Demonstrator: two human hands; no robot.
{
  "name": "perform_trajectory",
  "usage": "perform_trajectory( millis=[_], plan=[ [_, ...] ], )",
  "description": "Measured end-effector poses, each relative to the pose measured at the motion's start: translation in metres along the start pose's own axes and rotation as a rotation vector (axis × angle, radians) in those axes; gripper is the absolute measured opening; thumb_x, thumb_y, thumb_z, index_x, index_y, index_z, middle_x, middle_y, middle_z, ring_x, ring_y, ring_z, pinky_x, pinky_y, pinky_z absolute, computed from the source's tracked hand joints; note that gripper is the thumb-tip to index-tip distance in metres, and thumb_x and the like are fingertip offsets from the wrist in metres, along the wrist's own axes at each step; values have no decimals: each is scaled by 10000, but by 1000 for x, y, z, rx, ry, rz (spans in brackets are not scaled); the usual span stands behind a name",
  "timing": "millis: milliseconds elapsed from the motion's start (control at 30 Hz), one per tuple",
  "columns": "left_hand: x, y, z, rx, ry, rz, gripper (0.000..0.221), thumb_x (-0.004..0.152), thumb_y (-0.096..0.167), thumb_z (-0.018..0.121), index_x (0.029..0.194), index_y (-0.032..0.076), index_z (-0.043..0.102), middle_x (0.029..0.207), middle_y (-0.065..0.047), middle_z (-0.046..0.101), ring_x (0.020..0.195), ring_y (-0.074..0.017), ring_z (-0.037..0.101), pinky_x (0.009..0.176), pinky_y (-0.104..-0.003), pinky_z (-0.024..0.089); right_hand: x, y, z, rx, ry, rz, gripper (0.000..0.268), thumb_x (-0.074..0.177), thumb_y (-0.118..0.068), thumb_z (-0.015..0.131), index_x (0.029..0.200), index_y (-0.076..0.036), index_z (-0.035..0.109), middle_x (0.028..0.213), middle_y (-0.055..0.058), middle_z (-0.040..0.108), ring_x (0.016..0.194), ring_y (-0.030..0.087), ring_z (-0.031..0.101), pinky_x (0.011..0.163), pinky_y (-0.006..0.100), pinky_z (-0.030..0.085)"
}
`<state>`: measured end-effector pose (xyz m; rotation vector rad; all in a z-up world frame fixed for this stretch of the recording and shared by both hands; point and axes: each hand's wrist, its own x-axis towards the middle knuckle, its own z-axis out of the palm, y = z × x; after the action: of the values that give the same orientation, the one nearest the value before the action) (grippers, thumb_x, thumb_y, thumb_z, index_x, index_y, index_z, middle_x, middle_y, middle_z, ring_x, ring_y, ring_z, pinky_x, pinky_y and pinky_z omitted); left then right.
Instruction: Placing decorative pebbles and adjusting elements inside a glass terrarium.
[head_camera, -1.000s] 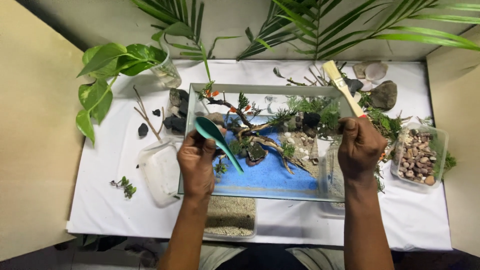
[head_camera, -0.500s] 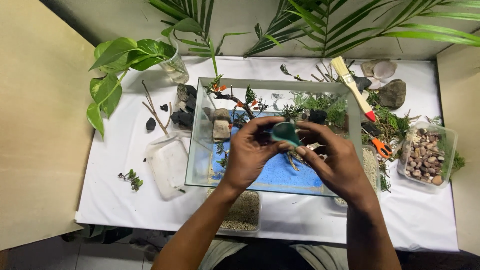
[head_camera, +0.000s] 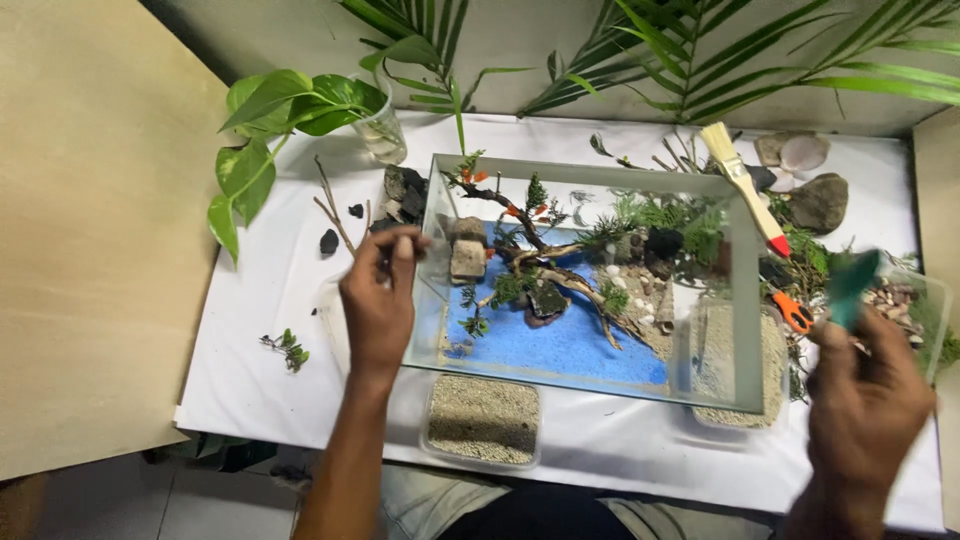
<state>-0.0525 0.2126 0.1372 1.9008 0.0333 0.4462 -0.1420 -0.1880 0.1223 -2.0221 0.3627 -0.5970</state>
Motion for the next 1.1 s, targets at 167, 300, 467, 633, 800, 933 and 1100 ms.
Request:
perform_trajectory(
  millis=[167,300,467,633,800,933,1100],
  plan=[
    [-20,-26,5,116,-128,-49,251,1044,195,552,1245,73,638,1120,-106,775,1073,-247,752,908,-387,621,-25,35,-27,-144,54,-17,399,1265,72,561,1656,140,518,997,171,488,821,230,463,687,343,380],
    [-21,-31,8,268,-159,129,241,1056,69,515,1253,40,650,1198,-137,711,1158,-309,673,974,-420,547,-48,88,-43,-297,82,-53,394,1290,6,655,1643,156,567,1123,256,607,1036,325,633,852,401,489],
    [-26,-26,6,408,-129,275,316,978,-88,535,1248,15,662,1227,-132,664,1174,-317,591,1016,-429,483,-60,152,-55,-549,60,-144,360,1181,12,718,1518,135,706,1252,299,692,1078,403,641,919,473,502],
    [-29,-41,12,474,-163,323,288,968,-43,636,1241,33,684,1311,-131,615,1241,-349,548,1121,-463,436,-59,176,-48,-612,39,-85,310,1042,-31,733,1336,68,733,1179,238,728,1021,359,676,957,443,503],
    [-28,-32,14,740,-211,277,276,1006,92,656,1269,39,724,1403,-170,602,1284,-390,471,999,-528,503,-48,141,-18,-663,-3,-129,317,944,-7,725,1259,31,722,1064,207,718,949,382,681,882,474,528],
    [-28,-32,18,748,-193,332,245,1024,64,659,1258,39,725,1416,-174,597,1290,-398,469,1049,-521,467,-40,127,-11,-751,-47,-58,233,944,-21,696,1167,-28,764,956,182,686,802,407,665,683,513,520],
    [-24,-43,10,448,-142,284,342,1086,-21,363,1336,-44,595,1322,-210,597,1247,-386,500,1103,-482,387,-43,170,3,-702,-203,-105,238,1029,-182,609,1118,-28,767,913,208,683,932,401,637,854,495,503]
  ],
)
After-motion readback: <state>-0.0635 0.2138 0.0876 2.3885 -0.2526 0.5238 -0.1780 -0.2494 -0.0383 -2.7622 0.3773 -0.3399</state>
